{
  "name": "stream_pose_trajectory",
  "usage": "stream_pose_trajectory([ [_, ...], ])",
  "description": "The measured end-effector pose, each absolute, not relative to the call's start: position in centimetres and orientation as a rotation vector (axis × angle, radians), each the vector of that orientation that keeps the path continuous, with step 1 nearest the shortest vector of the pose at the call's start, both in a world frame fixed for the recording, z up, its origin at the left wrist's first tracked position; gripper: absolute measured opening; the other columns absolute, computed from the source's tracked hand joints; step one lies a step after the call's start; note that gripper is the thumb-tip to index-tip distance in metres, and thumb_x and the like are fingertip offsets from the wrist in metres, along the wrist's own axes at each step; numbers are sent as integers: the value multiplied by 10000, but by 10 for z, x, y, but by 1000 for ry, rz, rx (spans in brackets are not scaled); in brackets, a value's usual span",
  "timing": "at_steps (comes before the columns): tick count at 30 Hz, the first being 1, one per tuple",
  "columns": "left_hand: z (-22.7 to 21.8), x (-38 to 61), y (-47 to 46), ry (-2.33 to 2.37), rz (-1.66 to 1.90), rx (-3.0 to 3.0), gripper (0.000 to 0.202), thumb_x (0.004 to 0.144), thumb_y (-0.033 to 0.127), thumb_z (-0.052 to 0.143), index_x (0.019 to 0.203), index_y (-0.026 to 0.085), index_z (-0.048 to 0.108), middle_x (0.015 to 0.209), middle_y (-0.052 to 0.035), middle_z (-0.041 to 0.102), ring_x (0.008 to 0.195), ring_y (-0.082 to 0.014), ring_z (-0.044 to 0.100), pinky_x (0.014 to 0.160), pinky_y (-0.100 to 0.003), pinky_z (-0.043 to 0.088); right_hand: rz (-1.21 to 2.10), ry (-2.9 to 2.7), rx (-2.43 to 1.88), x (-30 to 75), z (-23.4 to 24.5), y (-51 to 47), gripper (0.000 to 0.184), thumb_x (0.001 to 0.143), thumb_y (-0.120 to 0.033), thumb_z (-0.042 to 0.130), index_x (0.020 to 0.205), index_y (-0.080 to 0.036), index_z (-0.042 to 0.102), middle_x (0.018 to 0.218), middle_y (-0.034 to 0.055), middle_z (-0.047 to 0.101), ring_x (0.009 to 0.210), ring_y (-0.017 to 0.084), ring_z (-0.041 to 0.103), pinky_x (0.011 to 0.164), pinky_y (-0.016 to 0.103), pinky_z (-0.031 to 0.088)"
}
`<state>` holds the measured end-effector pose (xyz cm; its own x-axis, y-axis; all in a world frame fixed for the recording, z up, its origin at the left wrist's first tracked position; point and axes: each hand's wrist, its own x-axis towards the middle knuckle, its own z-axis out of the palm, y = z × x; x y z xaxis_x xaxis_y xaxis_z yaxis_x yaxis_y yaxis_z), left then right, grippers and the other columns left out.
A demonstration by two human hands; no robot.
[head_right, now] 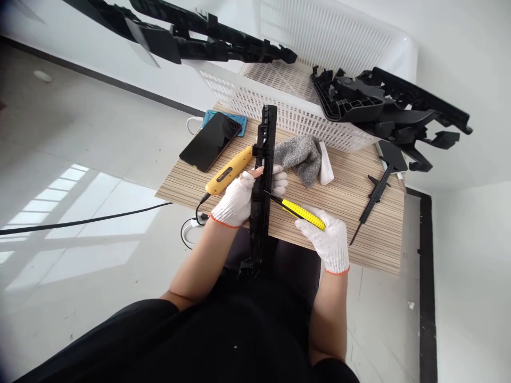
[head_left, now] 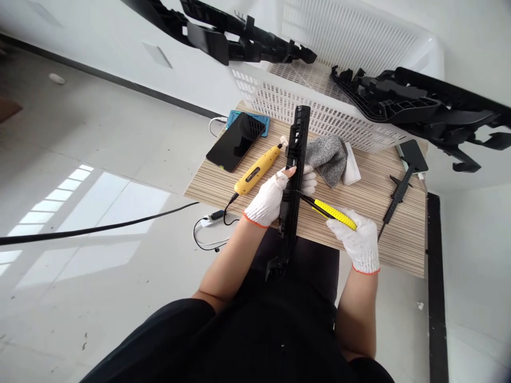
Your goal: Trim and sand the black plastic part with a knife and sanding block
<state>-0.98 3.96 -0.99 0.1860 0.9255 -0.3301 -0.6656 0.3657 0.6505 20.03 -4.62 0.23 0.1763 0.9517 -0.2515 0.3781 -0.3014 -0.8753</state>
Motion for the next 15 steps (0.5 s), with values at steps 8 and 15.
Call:
stream_pose_trajectory([
  [8,0,-35,24,823,971,777,526,822,398,893,1261,197,684,1320,-104,752,1122,-234,743,999,-372,616,986,-1334,-1881,189,16,-42,503,807,-550,833,1128,-165,872,658,23,724,542,162,637,583,294,552],
  [15,0,-47,6,1031,911,1108,913,794,192,848,1605,281,439,1281,-67,725,981,-195,742,888,-344,628,1039,-1311,-1850,188,15,-41,530,788,-576,850,1125,-167,867,617,6,699,524,160,618,553,292,536],
])
